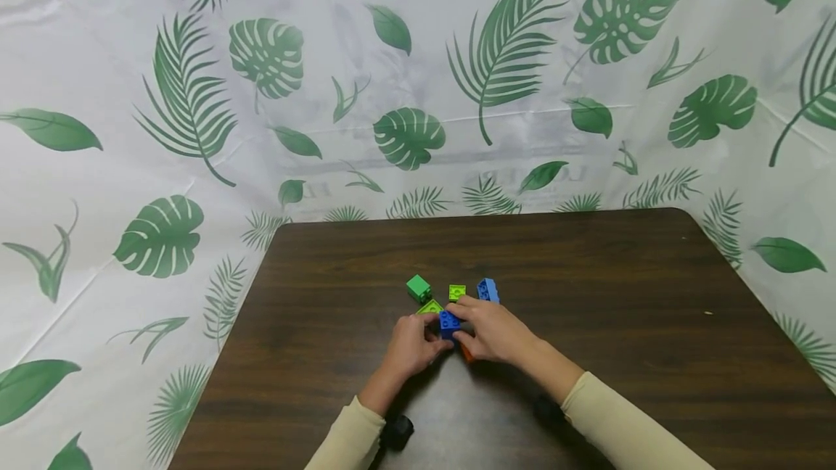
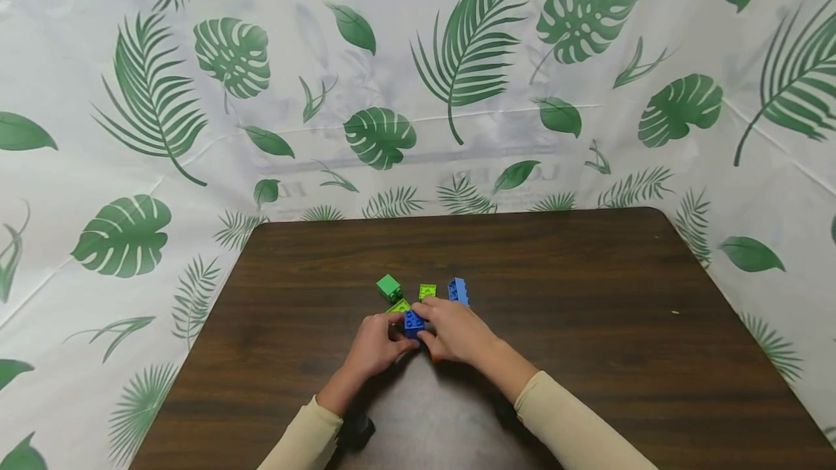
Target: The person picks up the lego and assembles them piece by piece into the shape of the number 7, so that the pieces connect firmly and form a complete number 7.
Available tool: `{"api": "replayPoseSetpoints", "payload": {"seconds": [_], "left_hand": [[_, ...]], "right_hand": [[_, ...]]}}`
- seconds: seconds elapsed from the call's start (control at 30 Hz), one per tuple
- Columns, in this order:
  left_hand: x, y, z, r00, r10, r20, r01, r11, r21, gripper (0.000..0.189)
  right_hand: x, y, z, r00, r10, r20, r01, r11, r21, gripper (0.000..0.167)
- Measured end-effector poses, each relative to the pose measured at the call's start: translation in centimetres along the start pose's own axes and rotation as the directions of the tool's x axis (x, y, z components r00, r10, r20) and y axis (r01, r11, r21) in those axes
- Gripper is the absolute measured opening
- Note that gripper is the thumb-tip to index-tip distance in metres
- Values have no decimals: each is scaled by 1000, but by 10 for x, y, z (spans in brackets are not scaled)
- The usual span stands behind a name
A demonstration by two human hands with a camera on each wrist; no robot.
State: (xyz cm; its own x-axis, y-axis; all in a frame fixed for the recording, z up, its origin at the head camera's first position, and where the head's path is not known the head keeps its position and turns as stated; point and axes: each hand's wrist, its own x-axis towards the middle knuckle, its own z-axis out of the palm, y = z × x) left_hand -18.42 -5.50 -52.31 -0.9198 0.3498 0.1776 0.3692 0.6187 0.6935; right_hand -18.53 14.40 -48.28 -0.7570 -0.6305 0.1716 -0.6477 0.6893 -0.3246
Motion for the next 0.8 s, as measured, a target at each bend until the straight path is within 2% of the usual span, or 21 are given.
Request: {"api": "replayPoseSetpoints", "payload": {"seconds": [0.1,0.3,0.43,0.53,0.67,0.8], "left_hand": [[0,0,-2,1000,4,15,-3,1000,-19,42],[3,2,-7,996,74,45,-74,997,7,49],[4,1,-7,996,64,61,-63,998,-16,45],[5,0,-8,997,59,45,-58,998,-19,43],[7,-2,-8,997,68,44,-68,998,9,41],[8,-2,-7,996,73,56,-74,997,0,39]], "right_hand": [[1,0,1,1000,11,3,-11,1000,18,46],[0,-2,1,999,36,21,-37,999,34,47],[-1,-2,1,998,48,33,-49,997,53,48],[1,-2,0,998,40,43,-42,998,56,48],[6,-3,-9,992,48,119,-55,997,54,50],[19,-7,-26,972,50,231,-76,991,108,55]]}}
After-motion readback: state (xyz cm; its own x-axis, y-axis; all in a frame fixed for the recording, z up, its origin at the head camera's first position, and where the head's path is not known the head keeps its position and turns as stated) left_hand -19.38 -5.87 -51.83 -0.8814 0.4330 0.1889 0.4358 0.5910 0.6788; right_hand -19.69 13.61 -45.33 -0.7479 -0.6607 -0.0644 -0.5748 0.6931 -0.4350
